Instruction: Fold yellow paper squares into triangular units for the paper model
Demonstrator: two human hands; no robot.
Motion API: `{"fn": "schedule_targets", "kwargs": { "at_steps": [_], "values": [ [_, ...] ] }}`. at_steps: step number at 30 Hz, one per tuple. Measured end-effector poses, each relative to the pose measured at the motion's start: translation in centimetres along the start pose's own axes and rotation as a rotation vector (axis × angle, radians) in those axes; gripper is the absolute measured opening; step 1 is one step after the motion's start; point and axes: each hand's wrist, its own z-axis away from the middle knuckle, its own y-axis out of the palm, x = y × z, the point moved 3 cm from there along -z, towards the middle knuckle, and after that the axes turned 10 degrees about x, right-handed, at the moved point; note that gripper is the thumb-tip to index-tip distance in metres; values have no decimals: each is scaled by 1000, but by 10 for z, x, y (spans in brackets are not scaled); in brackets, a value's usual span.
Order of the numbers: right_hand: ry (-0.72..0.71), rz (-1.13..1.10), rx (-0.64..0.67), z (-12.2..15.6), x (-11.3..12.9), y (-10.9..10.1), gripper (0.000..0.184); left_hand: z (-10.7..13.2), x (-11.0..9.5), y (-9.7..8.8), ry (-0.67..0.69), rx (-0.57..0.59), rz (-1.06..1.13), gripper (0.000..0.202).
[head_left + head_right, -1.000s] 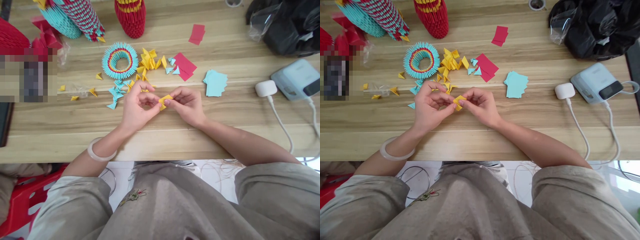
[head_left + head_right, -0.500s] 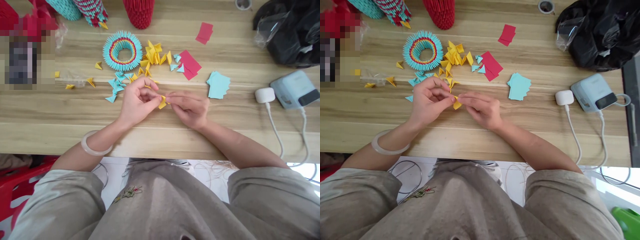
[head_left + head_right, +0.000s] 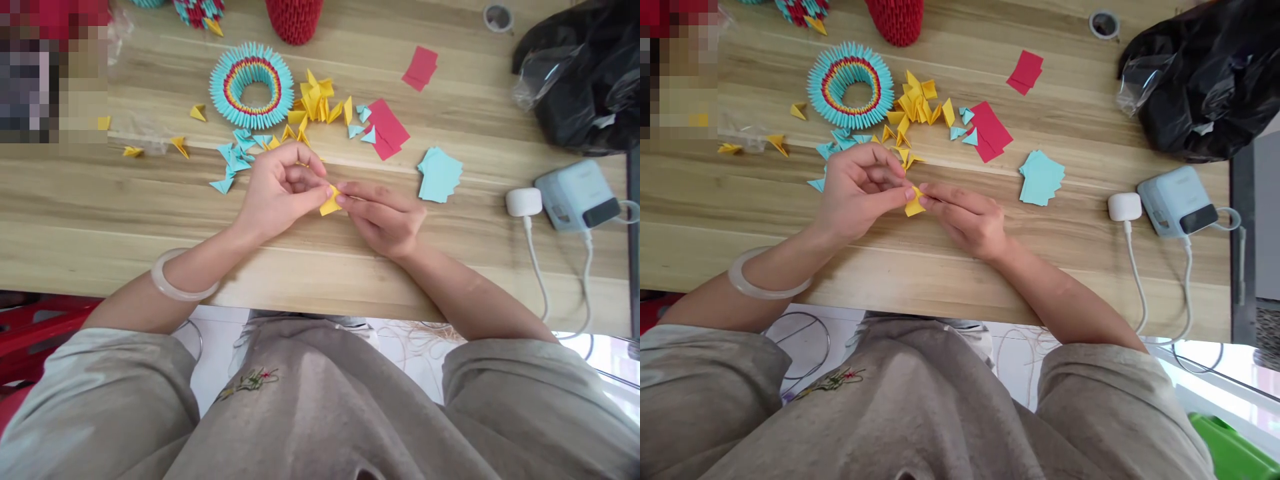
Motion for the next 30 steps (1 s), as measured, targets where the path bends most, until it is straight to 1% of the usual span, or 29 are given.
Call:
{"fn": "schedule_targets", "kwargs": {
  "at_steps": [2,4,6,8,11,13,14,16,19,23,26,28,30],
  "values": [
    [-3,3,0,-1,1,0,25,0,0,-1,31,-18,-8,37],
    [29,-47,21,-2,1,1,21,-1,0,-2,49,-11,-43,36],
    [75,-131,41,-3,0,2,18,-1,-1,-3,64,0,-82,35],
    [131,-255,25,-6,-1,2,16,-1,-2,-4,85,-15,-121,35],
    [305,-535,-44,-9,-4,3,15,0,-4,-5,137,-60,-187,32],
    [431,-639,-42,-11,-6,5,14,1,-5,-3,152,-59,-224,30],
    [475,-647,-21,-11,-6,6,14,2,-6,-2,162,-54,-234,30],
    [517,-614,30,-12,-7,8,16,3,-5,-1,174,-43,-247,29],
    [512,-571,59,-11,-8,10,20,4,-4,-1,164,-52,-274,26],
    [501,-480,49,-11,-8,10,23,5,-4,-1,122,-42,-247,24],
    [470,-402,4,-11,-9,8,20,4,-6,0,105,-58,-204,25],
    [422,-367,-36,-10,-11,7,18,3,-5,0,76,-75,-184,29],
    [411,-371,-60,-9,-13,7,18,2,-3,-1,58,-87,-149,35]
  ]
}}
